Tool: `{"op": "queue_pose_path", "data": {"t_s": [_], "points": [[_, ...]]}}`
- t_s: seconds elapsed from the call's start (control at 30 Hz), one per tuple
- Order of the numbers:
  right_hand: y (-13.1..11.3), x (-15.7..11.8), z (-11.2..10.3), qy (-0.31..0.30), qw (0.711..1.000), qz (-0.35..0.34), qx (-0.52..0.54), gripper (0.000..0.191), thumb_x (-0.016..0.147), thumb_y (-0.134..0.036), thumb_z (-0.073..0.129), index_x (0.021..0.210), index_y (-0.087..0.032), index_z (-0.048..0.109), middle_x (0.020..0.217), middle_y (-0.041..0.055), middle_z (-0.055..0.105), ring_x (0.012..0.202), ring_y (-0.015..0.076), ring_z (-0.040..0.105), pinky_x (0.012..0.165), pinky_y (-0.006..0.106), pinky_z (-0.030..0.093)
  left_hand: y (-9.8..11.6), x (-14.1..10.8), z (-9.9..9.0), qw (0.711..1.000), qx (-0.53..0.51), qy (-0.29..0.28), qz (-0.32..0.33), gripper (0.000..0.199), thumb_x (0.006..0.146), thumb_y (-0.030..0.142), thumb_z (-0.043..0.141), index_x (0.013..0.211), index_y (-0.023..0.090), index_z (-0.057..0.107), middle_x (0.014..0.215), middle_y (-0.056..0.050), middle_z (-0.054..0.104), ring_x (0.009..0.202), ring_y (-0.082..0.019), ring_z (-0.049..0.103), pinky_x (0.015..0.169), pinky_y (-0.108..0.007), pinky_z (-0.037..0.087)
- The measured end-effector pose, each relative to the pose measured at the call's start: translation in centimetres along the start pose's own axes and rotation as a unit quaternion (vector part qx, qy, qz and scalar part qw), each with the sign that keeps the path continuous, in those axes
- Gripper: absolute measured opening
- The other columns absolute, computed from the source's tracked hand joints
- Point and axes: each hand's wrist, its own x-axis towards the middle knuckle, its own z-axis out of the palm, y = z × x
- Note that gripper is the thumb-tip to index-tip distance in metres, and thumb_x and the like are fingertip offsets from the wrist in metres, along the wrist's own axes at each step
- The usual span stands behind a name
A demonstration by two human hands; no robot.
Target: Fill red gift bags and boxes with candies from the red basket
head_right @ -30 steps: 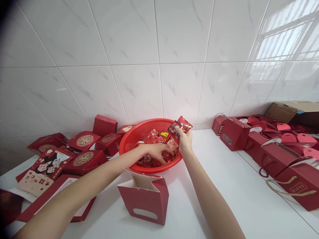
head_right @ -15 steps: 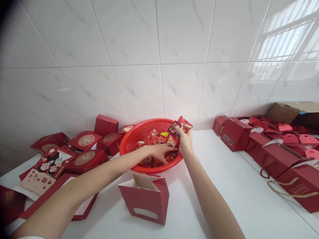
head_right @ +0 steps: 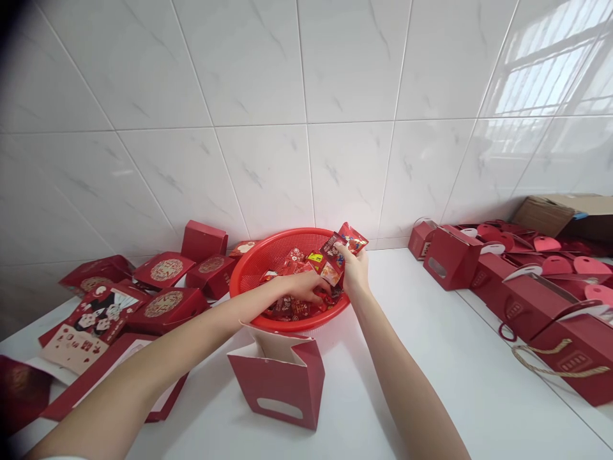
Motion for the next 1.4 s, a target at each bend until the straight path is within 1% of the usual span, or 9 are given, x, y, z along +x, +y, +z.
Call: {"op": "queue_pose_path", "data": {"t_s": [0.2, 0.47, 0.57, 0.7, 0.8, 0.9, 1.03, 1.2, 1.4], "points": [[0.0, 0.0, 0.0, -0.007, 1.000, 0.002, 0.001, 0.030, 0.057, -0.023, 0.082, 0.079, -0.020, 0.062, 0.071, -0.0017, 0.071, 0.065, 0.0174, 0.067, 0.063, 0.030, 0.058, -1.0, -0.3, -0.4, 0.998, -0.028, 0.026, -0.045, 0.031, 0.078, 0.014, 0.065, 0.107, 0.022, 0.074, 0.102, -0.001, 0.075, 0.088, -0.018, 0.068, 0.078, -0.023, 0.050], [0.1, -0.1, 0.0, -0.007, 1.000, -0.001, -0.001, 0.028, 0.058, -0.024, 0.081, 0.080, -0.019, 0.065, 0.073, -0.0002, 0.072, 0.067, 0.0184, 0.067, 0.063, 0.031, 0.056, -2.1, -0.8, -1.1, 0.982, -0.167, 0.069, -0.055, 0.031, 0.078, 0.011, 0.063, 0.106, 0.019, 0.074, 0.107, -0.003, 0.074, 0.096, -0.019, 0.066, 0.083, -0.024, 0.048], [-0.1, -0.2, 0.2, 0.002, 1.000, 0.005, 0.001, 0.028, 0.057, -0.023, 0.080, 0.080, -0.019, 0.065, 0.072, -0.0012, 0.072, 0.067, 0.0180, 0.067, 0.062, 0.030, 0.056, -2.4, -1.1, -1.4, 0.970, -0.216, 0.093, -0.055, 0.031, 0.081, 0.013, 0.061, 0.109, 0.018, 0.073, 0.108, -0.004, 0.073, 0.095, -0.018, 0.065, 0.081, -0.024, 0.048], [-0.2, -0.2, 0.2, 0.003, 1.000, 0.002, -0.005, 0.028, 0.056, -0.023, 0.080, 0.079, -0.019, 0.065, 0.071, -0.0019, 0.071, 0.065, 0.0161, 0.065, 0.061, 0.028, 0.055, -2.9, -1.3, -1.7, 0.955, -0.262, 0.115, -0.081, 0.038, 0.083, 0.021, 0.062, 0.120, 0.019, 0.068, 0.093, -0.002, 0.073, 0.080, -0.017, 0.064, 0.071, -0.024, 0.048], [-0.1, -0.1, 0.1, 0.000, 1.000, 0.001, -0.007, 0.028, 0.057, -0.023, 0.080, 0.079, -0.019, 0.064, 0.070, -0.0025, 0.070, 0.064, 0.0158, 0.064, 0.062, 0.028, 0.055, -3.4, -1.4, -1.9, 0.946, -0.281, 0.143, -0.079, 0.042, 0.081, 0.029, 0.066, 0.122, 0.018, 0.066, 0.092, -0.002, 0.073, 0.078, -0.017, 0.064, 0.070, -0.025, 0.048], [0.1, 0.0, -0.1, -0.009, 1.000, 0.000, -0.011, 0.028, 0.058, -0.024, 0.081, 0.079, -0.019, 0.063, 0.071, -0.0017, 0.070, 0.065, 0.0166, 0.065, 0.063, 0.029, 0.054, -3.9, -1.3, -2.1, 0.940, -0.282, 0.174, -0.081, 0.041, 0.079, 0.031, 0.067, 0.116, 0.016, 0.068, 0.095, -0.005, 0.073, 0.083, -0.018, 0.065, 0.074, -0.027, 0.050], [0.2, 0.2, -0.2, -0.013, 1.000, -0.001, -0.016, 0.026, 0.059, -0.025, 0.080, 0.079, -0.019, 0.065, 0.072, -0.0012, 0.071, 0.065, 0.0166, 0.064, 0.062, 0.029, 0.054, -3.8, -1.2, -2.1, 0.936, -0.265, 0.215, -0.086, 0.030, 0.077, 0.024, 0.061, 0.105, 0.015, 0.069, 0.098, -0.005, 0.072, 0.089, -0.019, 0.065, 0.081, -0.028, 0.051], [0.3, 0.3, -0.2, -0.012, 1.000, -0.004, -0.021, 0.026, 0.060, -0.024, 0.080, 0.079, -0.019, 0.064, 0.071, -0.0017, 0.070, 0.065, 0.0163, 0.064, 0.064, 0.030, 0.054, -2.4, -1.2, -2.1, 0.945, -0.232, 0.224, -0.056, 0.013, 0.076, 0.020, 0.057, 0.085, 0.016, 0.066, 0.087, -0.002, 0.070, 0.084, -0.018, 0.064, 0.078, -0.027, 0.050], [0.1, 0.2, -0.2, -0.014, 1.000, -0.007, -0.016, 0.027, 0.058, -0.025, 0.080, 0.079, -0.018, 0.064, 0.070, -0.0013, 0.070, 0.064, 0.0163, 0.064, 0.063, 0.029, 0.054, -0.9, -1.2, -2.1, 0.952, -0.177, 0.251, -0.007, 0.017, 0.083, 0.020, 0.053, 0.093, 0.015, 0.066, 0.100, -0.005, 0.073, 0.094, -0.020, 0.066, 0.086, -0.029, 0.049]]}}
